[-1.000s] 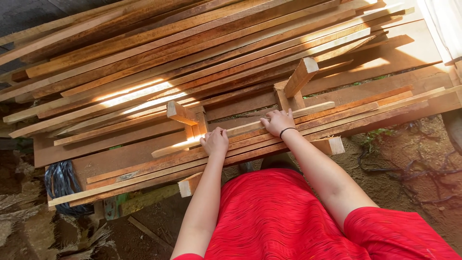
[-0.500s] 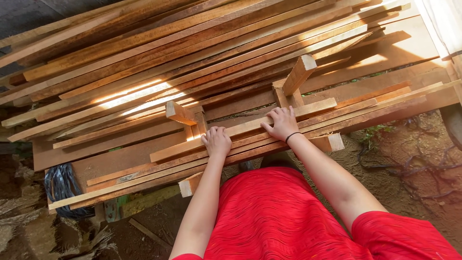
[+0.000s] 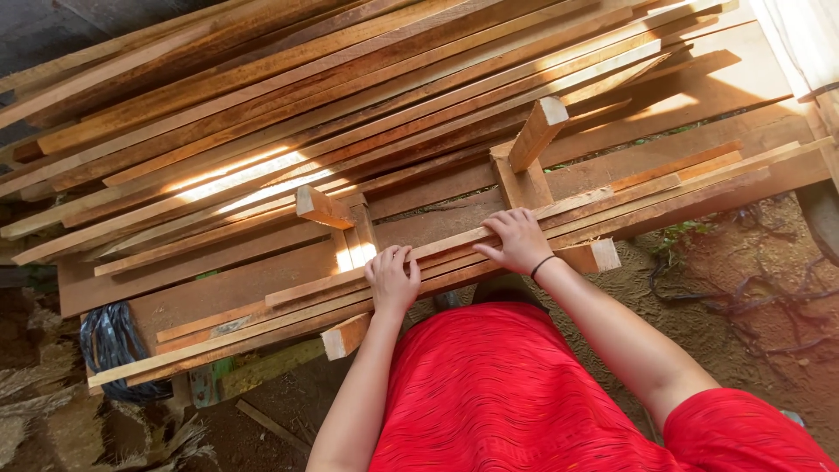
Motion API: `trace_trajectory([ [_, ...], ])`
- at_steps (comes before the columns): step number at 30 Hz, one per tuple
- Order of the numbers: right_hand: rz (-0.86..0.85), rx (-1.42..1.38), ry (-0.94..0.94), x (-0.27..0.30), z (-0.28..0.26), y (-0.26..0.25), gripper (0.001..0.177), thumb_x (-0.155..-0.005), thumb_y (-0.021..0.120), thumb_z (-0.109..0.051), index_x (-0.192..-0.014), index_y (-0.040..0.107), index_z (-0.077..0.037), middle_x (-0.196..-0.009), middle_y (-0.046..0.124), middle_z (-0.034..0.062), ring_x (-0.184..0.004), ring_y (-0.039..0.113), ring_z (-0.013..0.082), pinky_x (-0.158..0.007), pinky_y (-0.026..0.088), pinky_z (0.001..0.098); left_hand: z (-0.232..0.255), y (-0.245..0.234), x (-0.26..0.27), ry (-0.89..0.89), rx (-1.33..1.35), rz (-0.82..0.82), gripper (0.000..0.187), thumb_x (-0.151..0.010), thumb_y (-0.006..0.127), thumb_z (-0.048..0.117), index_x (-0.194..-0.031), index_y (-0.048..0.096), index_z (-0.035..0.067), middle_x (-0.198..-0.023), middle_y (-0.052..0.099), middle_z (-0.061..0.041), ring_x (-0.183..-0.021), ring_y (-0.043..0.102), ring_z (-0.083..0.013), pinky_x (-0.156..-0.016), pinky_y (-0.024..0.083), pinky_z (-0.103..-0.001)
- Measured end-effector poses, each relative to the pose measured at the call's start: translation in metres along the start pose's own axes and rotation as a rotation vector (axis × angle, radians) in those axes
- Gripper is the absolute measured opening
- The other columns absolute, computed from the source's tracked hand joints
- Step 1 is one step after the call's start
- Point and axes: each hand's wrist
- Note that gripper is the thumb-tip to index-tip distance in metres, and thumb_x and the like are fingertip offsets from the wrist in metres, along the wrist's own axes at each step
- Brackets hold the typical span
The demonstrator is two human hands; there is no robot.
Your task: Organizing and aligning wood planks in a lumber storage area.
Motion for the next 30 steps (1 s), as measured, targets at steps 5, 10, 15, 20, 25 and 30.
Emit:
trace_trajectory([
  [5,-0.075,0.103,-0.048,0.003,-0.005,-0.009,0.085,-0.07,0.069,-0.082,-0.132,0.061,-0.023,-0.128,0.064,-0.0008,-0.126,0.054,0.0209,-0.117,0.03,0.0473,0.014,-0.014,0.007,0.046,-0.036,-0.099,0.069,-0.091,0.06,0.057,-0.145,0.051,0.016,-0.141,0.05,-0.005,-0.138,0.041,-0.027,-0.12,0.022,-0.055],
  [10,-0.303,0.28,-0.059,-0.004,0.0,-0.008,0.13,-0.043,0.063,-0.101,-0.145,0.047,-0.022,-0.14,0.053,0.0,-0.133,0.045,0.0222,-0.116,0.026,0.0488,0.028,-0.034,0.005,0.115,-0.132,-0.212,0.113,-0.072,0.071,0.079,-0.154,0.035,0.009,-0.152,0.04,-0.012,-0.141,0.034,-0.0323,-0.121,0.021,-0.059],
  [15,-0.319,0.405,-0.109,-0.001,0.017,0.036,0.128,-0.041,0.076,-0.083,-0.146,0.041,-0.018,-0.135,0.048,0.0029,-0.129,0.042,0.0234,-0.113,0.027,0.0474,-0.007,0.013,0.003,0.136,-0.323,-0.186,0.125,-0.053,0.088,0.062,-0.154,0.029,0.016,-0.148,0.037,-0.005,-0.139,0.034,-0.0274,-0.121,0.021,-0.057],
  [20,-0.326,0.412,-0.103,0.001,0.011,0.031,0.129,-0.041,0.077,-0.083,-0.147,0.041,-0.018,-0.137,0.048,0.0026,-0.13,0.043,0.0238,-0.114,0.026,0.0486,-0.016,0.024,0.004,0.13,-0.328,-0.129,0.127,-0.047,0.086,0.064,-0.152,0.031,0.02,-0.146,0.039,-0.001,-0.137,0.035,-0.0243,-0.119,0.024,-0.056],
  [25,-0.51,0.279,0.023,-0.016,-0.033,-0.031,0.137,-0.051,0.063,-0.101,-0.158,0.031,-0.021,-0.159,0.037,0.0038,-0.146,0.035,0.0301,-0.122,0.018,0.0619,-0.016,0.026,0.006,0.15,-0.305,-0.093,0.127,-0.046,0.087,0.064,-0.153,0.033,0.019,-0.148,0.039,-0.001,-0.137,0.036,-0.024,-0.119,0.022,-0.055],
  [30,-0.501,0.296,0.011,-0.069,-0.046,-0.043,0.099,-0.079,0.04,-0.093,-0.153,0.043,-0.027,-0.149,0.056,-0.0002,-0.139,0.051,0.024,-0.118,0.024,0.0578,-0.007,0.019,0.017,0.166,-0.293,-0.038,0.127,-0.055,0.088,0.058,-0.159,0.028,0.017,-0.163,0.031,-0.005,-0.15,0.027,-0.028,-0.124,0.017,-0.056],
])
Point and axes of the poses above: each hand's wrist, its own x-axis away from the middle knuckle, its own y-axis out of the palm, z = x × y
